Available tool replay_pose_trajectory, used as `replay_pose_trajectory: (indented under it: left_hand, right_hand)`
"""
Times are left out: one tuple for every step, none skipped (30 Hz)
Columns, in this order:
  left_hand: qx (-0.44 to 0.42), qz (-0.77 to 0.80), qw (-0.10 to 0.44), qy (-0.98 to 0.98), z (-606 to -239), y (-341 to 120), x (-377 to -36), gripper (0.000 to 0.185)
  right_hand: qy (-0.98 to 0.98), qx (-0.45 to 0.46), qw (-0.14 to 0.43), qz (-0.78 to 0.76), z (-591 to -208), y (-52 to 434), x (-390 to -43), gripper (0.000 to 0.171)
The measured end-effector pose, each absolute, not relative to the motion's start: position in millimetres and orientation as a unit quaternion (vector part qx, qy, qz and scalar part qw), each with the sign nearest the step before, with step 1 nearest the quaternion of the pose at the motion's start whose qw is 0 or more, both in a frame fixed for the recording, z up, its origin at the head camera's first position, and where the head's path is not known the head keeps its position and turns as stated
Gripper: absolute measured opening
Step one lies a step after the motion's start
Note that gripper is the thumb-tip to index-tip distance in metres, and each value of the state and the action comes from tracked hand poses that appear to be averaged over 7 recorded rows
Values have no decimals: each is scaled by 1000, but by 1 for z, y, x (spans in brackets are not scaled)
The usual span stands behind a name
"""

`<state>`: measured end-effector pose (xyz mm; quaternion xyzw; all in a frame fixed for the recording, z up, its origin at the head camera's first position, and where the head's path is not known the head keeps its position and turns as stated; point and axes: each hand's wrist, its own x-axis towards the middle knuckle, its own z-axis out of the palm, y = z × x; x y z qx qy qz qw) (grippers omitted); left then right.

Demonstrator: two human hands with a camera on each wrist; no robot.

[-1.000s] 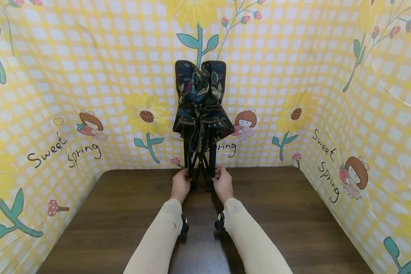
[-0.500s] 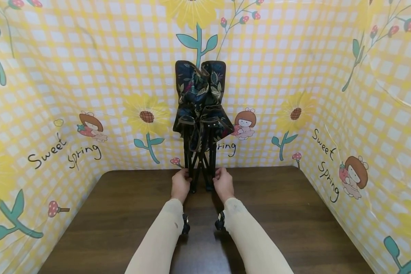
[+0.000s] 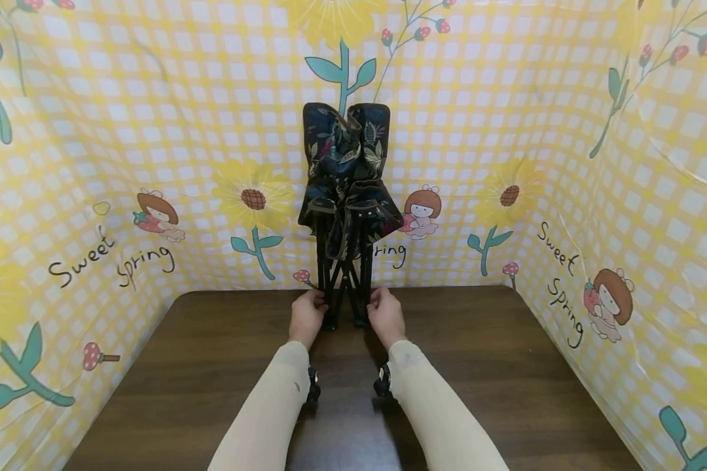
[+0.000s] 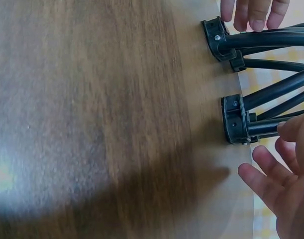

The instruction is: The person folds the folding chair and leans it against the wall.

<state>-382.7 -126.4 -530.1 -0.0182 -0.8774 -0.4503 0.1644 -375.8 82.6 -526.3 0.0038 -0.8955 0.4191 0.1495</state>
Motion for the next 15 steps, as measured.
replay_pose_trajectory:
  left_hand:
    - [-18, -449, 161, -879, -530, -128, -383, 24]
    - [-18, -449, 157, -880, -529, -129, -383, 25]
    - [-17, -448, 153, -881, -529, -130, -384, 24]
    - [-18, -445, 151, -882, -529, -131, -384, 24]
    - [-19, -443, 147, -884, -529, -132, -384, 24]
    - [-22, -438, 146, -887, -529, -133, -385, 24]
    - [-26, -432, 145, -890, -529, -134, -385, 23]
    - [-30, -426, 143, -893, -529, -134, -384, 23]
    - [-34, -417, 143, -897, -528, -135, -383, 23]
    - [-37, -407, 142, -901, -527, -136, -382, 23]
    - [-41, -398, 142, -905, -526, -136, -381, 23]
    - [-43, -390, 141, -909, -525, -137, -380, 23]
    - [-45, -380, 140, -913, -524, -137, -379, 23]
    - [-47, -371, 140, -917, -523, -138, -378, 23]
    - [-48, -363, 140, -920, -523, -138, -377, 23]
  right_hand:
    - [-897, 4, 148, 416, -526, 83, -376, 13]
    - [-900, 4, 146, 411, -526, 84, -376, 13]
    - [-903, 4, 145, 405, -527, 85, -376, 13]
    - [-905, 5, 143, 400, -527, 86, -376, 13]
    - [-908, 5, 142, 394, -528, 87, -375, 13]
    - [-910, 5, 141, 389, -528, 88, -375, 13]
    - [-914, 6, 140, 382, -528, 89, -375, 13]
    - [-916, 7, 138, 376, -529, 89, -375, 13]
    - [-918, 8, 137, 372, -529, 90, -375, 13]
    - [-920, 11, 136, 368, -529, 91, -375, 13]
    - [-922, 13, 134, 362, -529, 91, -375, 13]
    - [-924, 16, 132, 359, -529, 92, -374, 13]
    - [-925, 19, 132, 356, -528, 92, -374, 13]
    - [-926, 21, 130, 354, -528, 92, -374, 12]
    - [-926, 23, 130, 353, -527, 93, -374, 12]
